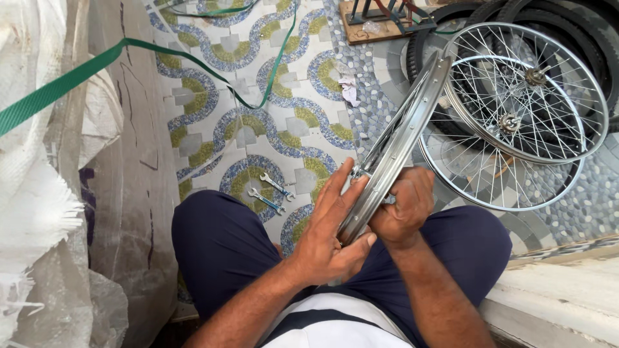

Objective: The person builds a bicycle wheel by manually inserting and threading spokes into the holes of a metal rim while holding it on their lap.

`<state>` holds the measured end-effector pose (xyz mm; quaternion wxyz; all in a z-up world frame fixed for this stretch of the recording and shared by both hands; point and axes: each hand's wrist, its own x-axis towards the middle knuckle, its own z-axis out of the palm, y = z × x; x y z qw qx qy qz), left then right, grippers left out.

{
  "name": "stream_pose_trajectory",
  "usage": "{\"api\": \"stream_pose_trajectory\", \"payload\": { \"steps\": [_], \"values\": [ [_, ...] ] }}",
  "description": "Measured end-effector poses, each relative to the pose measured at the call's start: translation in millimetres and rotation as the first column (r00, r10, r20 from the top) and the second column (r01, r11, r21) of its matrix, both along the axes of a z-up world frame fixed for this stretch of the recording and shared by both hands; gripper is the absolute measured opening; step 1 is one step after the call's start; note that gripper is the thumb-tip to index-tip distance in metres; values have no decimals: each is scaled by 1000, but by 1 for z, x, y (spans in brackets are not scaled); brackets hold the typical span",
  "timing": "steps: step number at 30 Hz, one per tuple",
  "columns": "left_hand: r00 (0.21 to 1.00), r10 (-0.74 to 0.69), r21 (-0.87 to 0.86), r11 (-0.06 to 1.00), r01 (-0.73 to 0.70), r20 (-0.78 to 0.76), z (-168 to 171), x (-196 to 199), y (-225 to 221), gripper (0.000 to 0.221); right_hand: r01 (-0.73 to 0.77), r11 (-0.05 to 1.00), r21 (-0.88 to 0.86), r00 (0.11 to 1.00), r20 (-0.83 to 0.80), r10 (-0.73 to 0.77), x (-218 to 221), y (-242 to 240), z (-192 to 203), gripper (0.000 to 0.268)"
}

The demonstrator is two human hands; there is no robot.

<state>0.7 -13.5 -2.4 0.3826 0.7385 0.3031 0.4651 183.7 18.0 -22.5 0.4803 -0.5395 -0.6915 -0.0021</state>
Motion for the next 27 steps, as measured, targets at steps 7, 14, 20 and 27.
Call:
{"api": "stream_pose_trajectory", "payload": {
  "steps": [7, 14, 20, 27],
  "values": [
    [999, 25, -14, 1000, -25, -33, 3, -5, 5, 84, -606, 758, -241, 606, -757, 244, 22, -5, -17, 31],
    [1000, 25, -2, 1000, -25, -18, 1, -5, 1, 85, -858, 466, -216, 334, -924, 187, 32, 8, 15, 47],
    [1000, 19, -40, 999, -20, -16, 3, -6, 0, 84, -122, 992, -46, 987, -106, 116, 1, -4, 1, 29],
    [998, -8, -118, 993, 1, -62, 31, 22, 72, 101, -782, 623, 15, 220, -929, 297, 39, 8, -75, 12]
  ]
}}
